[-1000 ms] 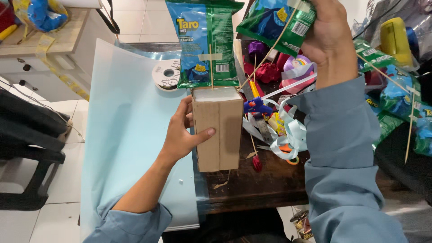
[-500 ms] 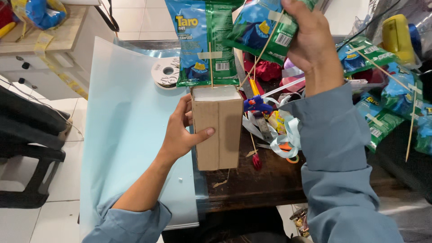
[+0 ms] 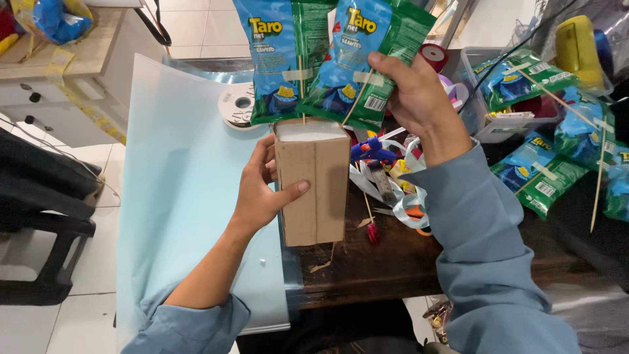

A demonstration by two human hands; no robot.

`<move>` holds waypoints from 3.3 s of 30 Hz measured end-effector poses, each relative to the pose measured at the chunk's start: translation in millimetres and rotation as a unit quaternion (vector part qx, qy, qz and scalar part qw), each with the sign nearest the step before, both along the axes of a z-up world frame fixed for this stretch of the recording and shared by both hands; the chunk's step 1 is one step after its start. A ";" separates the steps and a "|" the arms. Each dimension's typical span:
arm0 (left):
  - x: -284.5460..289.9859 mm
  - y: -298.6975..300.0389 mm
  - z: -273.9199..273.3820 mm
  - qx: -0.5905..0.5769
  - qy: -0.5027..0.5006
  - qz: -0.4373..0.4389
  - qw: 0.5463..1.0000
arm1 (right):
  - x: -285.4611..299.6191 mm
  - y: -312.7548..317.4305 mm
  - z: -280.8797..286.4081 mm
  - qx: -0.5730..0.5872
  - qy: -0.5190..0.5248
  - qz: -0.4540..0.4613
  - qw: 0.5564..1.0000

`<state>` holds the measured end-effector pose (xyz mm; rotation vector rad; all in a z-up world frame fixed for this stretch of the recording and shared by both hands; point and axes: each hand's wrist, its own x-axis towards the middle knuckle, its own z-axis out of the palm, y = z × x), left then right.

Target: The person assembles a snack bouquet by attaching snack bags to wooden skewers and inserting them into a foam block inside a cardboard box.

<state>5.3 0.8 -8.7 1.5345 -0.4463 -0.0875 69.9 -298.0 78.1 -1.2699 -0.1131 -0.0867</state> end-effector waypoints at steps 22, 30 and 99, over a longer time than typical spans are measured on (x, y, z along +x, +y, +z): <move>5.0 1.4 -1.9 -0.025 -0.004 -0.013 1.000 | -2.0 3.9 -0.3 0.044 0.050 0.048 0.997; 4.3 -4.2 -18.3 -0.042 0.029 -0.002 0.999 | -39.1 -14.1 -3.8 -0.041 0.027 -0.078 0.996; 23.0 -14.2 -50.1 -0.074 0.033 0.037 0.996 | -127.8 89.6 -48.2 -0.423 -0.274 -0.247 0.827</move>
